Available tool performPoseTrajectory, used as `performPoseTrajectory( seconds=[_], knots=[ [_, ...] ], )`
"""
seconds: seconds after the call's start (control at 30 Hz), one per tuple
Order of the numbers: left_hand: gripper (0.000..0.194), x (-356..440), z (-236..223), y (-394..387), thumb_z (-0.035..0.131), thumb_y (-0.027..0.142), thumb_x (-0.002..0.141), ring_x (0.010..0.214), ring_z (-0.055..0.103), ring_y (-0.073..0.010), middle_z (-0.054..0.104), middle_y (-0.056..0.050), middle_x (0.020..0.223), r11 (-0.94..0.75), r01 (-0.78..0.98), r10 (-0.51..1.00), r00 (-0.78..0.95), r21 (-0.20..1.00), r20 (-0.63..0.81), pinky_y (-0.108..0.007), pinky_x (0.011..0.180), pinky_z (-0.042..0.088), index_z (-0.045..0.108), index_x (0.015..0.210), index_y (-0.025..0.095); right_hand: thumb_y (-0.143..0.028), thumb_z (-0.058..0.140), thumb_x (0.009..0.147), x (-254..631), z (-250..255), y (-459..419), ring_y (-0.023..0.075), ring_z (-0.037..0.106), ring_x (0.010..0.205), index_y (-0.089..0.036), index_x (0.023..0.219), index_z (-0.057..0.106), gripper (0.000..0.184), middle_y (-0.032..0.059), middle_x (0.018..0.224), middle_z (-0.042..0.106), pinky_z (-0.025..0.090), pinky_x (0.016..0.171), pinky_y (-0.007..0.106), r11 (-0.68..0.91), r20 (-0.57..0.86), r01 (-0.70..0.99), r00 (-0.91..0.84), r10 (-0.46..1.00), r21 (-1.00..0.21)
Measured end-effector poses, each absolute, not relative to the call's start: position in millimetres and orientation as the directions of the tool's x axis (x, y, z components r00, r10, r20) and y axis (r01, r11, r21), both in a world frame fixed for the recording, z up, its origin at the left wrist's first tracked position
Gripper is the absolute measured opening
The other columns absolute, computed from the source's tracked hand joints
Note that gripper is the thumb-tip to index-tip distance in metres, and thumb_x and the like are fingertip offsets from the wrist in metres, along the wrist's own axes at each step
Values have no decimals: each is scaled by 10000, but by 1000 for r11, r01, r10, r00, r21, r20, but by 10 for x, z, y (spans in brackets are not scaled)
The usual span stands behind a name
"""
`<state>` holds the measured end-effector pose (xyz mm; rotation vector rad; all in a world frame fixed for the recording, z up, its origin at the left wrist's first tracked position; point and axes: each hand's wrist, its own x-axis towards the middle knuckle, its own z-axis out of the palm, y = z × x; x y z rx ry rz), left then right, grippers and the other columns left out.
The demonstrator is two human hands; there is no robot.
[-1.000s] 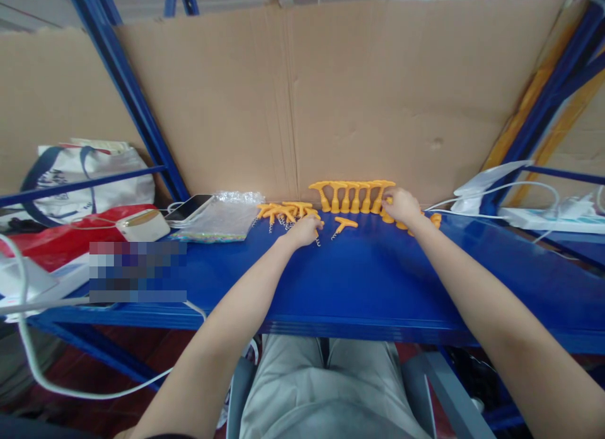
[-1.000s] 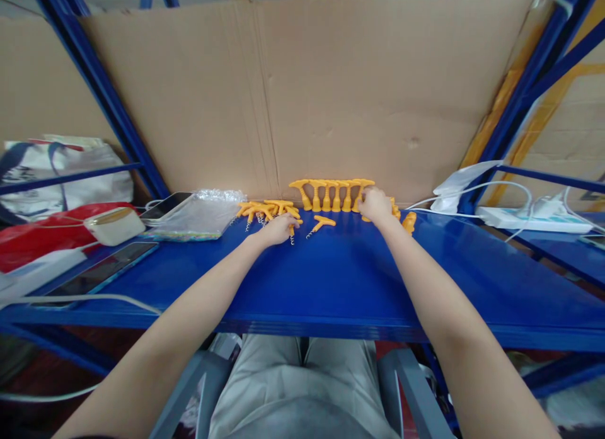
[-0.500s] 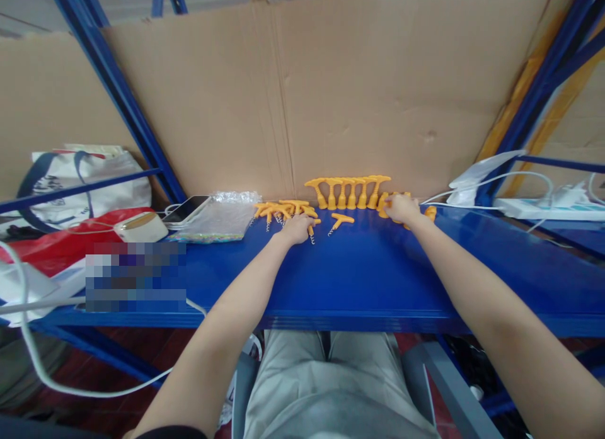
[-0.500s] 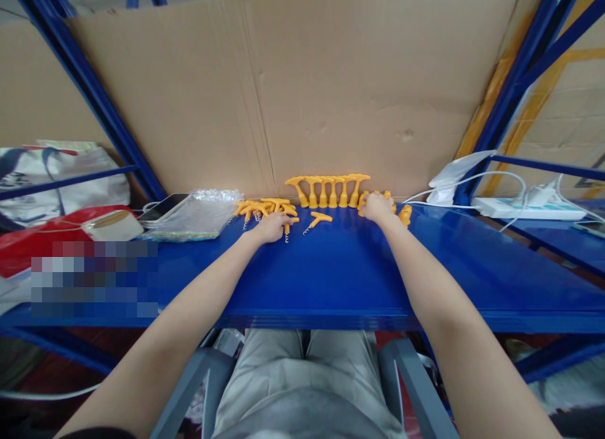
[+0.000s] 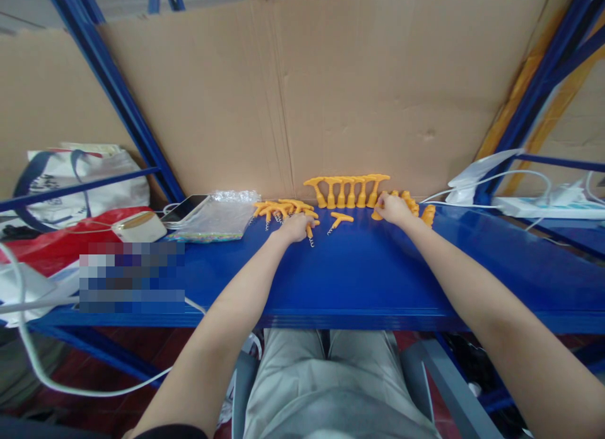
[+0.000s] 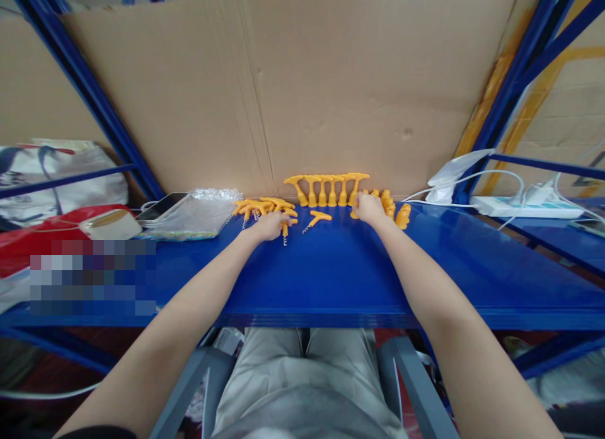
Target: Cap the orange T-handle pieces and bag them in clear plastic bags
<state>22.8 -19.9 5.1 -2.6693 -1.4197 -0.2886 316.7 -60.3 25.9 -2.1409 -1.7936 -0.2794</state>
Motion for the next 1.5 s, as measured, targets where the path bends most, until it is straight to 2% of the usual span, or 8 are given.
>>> performPoseTrajectory(
  seconds=[0.23, 0.43, 0.67, 0.9, 1.03, 1.23, 1.43, 1.5],
  knots=[
    [266, 244, 68, -237, 515, 126, 854, 1079, 610, -237, 656, -84, 1128, -587, 809, 792, 566, 32, 230, -359, 950, 466, 659, 1060, 213, -166, 503, 898, 3010, 102, -540, 279, 673, 998, -133, 1124, 611, 253, 158, 1074, 712, 499, 852, 339, -27, 384, 963, 132, 914, -268],
    [217, 320, 73, -270, 512, 196, 886, 1059, 610, -230, 655, -80, 1119, -604, 787, 780, 551, 126, 297, -363, 938, 473, 602, 1081, 216, -152, 542, 856, 2892, -18, -502, 255, 667, 987, -132, 1240, 515, 386, 140, 1135, 688, 496, 859, 313, 44, 378, 933, 102, 920, -358],
    [162, 456, 19, -297, 511, 253, 896, 914, 637, -211, 680, -50, 960, -636, 735, 765, 558, 235, 323, -333, 858, 500, 605, 1020, 210, -127, 479, 861, 2817, -115, -386, 235, 636, 1067, -107, 1296, 442, 437, 164, 1216, 647, 462, 931, 310, 139, 390, 914, 22, 921, -380],
    [145, 542, -59, -251, 484, 243, 922, 988, 615, -213, 650, -46, 962, -606, 730, 789, 501, 316, 355, -340, 908, 491, 590, 1019, 223, -183, 501, 851, 2837, -192, -294, 256, 664, 890, -142, 1218, 482, 370, 123, 992, 693, 512, 836, 374, 291, 458, 871, -87, 885, -397],
    [73, 569, -65, -258, 497, 212, 901, 1010, 589, -218, 618, -60, 971, -599, 729, 794, 490, 331, 359, -361, 950, 470, 565, 926, 204, -202, 509, 853, 2823, -215, -285, 245, 663, 842, -174, 1140, 513, 289, 95, 922, 691, 520, 806, 372, 362, 506, 847, -133, 852, -388],
    [101, 601, -25, -322, 463, 241, 913, 810, 586, -177, 604, -4, 806, -590, 618, 798, 542, 519, 262, -291, 779, 482, 487, 822, 204, -203, 503, 841, 2750, -199, -354, 212, 653, 828, -195, 1032, 511, 191, 75, 923, 683, 505, 789, 331, 439, 544, 820, -194, 817, -367],
    [148, 607, 60, -375, 498, 251, 895, 734, 568, -164, 577, 8, 757, -607, 639, 789, 558, 473, 257, -271, 690, 456, 476, 761, 192, -235, 566, 791, 2681, -146, -442, 180, 611, 695, -180, 1066, 506, 287, 30, 828, 663, 484, 695, 303, 445, 536, 802, -191, 822, -397],
    [120, 596, 76, -392, 485, 227, 905, 785, 596, -177, 616, -12, 812, -607, 675, 793, 550, 419, 262, -280, 723, 468, 507, 794, 186, -234, 594, 769, 2671, -124, -442, 175, 606, 697, -179, 978, 541, 223, 25, 794, 661, 485, 703, 302, 442, 514, 781, -184, 838, -441]
  ],
)
